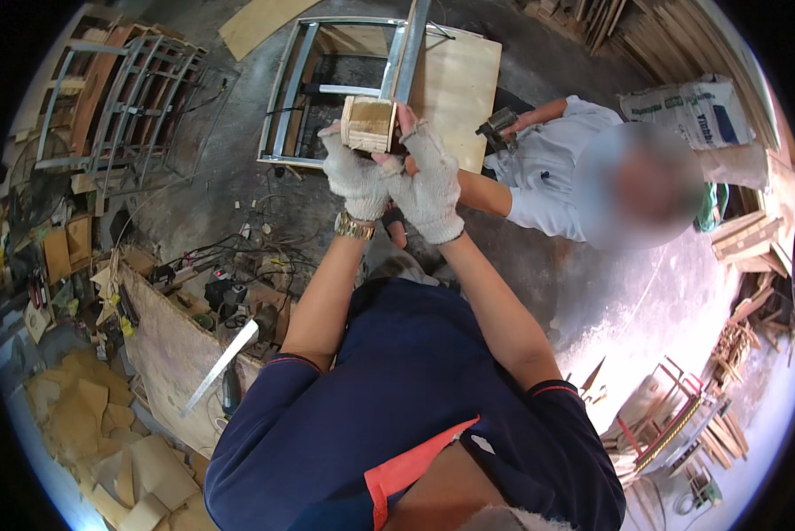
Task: The person assembles a wooden frame by fitting wooden pieces into a metal structure. They use a nail gun to secure the pieces and a hammer to adjust them. The person works alongside a coworker who assists with holding the frame.
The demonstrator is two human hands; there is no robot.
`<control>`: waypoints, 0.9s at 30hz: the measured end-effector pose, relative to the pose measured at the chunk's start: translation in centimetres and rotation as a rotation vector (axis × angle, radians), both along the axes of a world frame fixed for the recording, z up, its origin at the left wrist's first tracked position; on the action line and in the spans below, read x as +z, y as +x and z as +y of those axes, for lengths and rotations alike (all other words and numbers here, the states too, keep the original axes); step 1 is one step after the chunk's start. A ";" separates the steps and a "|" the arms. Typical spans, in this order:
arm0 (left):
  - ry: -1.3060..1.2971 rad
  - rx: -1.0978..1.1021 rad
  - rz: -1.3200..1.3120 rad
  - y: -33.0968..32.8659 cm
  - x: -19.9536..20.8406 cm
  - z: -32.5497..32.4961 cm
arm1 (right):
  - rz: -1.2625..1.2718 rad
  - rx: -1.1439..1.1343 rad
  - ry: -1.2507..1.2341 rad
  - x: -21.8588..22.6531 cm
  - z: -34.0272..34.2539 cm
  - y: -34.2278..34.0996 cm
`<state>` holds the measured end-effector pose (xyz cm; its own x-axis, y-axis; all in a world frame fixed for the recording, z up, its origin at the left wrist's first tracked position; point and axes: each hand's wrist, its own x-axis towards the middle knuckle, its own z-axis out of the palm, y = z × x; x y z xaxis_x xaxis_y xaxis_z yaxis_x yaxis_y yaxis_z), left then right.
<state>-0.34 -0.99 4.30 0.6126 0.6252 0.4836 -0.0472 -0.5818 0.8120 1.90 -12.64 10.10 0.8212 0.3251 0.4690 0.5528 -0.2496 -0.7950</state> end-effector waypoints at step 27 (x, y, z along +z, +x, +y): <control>-0.477 -0.236 -0.035 -0.7 3.4 -0.6 | 0.534 -0.054 0.075 -3.1 -12.6 -5.5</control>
